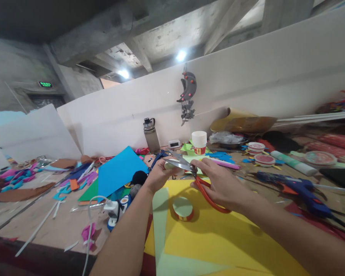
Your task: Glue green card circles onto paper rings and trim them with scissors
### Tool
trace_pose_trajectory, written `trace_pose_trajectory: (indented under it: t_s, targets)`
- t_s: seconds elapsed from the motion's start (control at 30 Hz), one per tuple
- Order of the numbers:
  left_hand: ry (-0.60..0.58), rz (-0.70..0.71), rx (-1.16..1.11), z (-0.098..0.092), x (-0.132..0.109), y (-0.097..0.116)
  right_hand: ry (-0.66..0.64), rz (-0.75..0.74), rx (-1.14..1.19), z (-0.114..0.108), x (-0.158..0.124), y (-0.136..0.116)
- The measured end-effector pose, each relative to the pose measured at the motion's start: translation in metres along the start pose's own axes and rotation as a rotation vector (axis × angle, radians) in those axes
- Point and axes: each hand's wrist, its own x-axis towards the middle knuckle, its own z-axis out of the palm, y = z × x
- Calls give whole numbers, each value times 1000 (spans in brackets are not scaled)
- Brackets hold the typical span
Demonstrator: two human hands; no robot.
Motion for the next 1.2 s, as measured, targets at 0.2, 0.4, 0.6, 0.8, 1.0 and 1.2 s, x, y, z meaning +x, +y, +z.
trace_pose_trajectory:
  t_s: [0.2,0.4,0.6,0.8,1.0,1.2]
  targets:
    - [28,8,73,-1,0,1,-20,3,-13,0,0,1]
    - [32,2,50,-1,0,-1,-20,-1,-4,0,0,1]
    - [35,5,59,0,0,1,-17,-11,-8,0,-1,1]
    - [-1,22,60,-1,-1,2,-28,-17,-54,0,-1,3]
    - [-41,37,58,-6,-1,2,-25,-26,-106,-2,-1,3]
    - [-20,10,-3,-7,1,3,-52,-13,-123,-1,0,3]
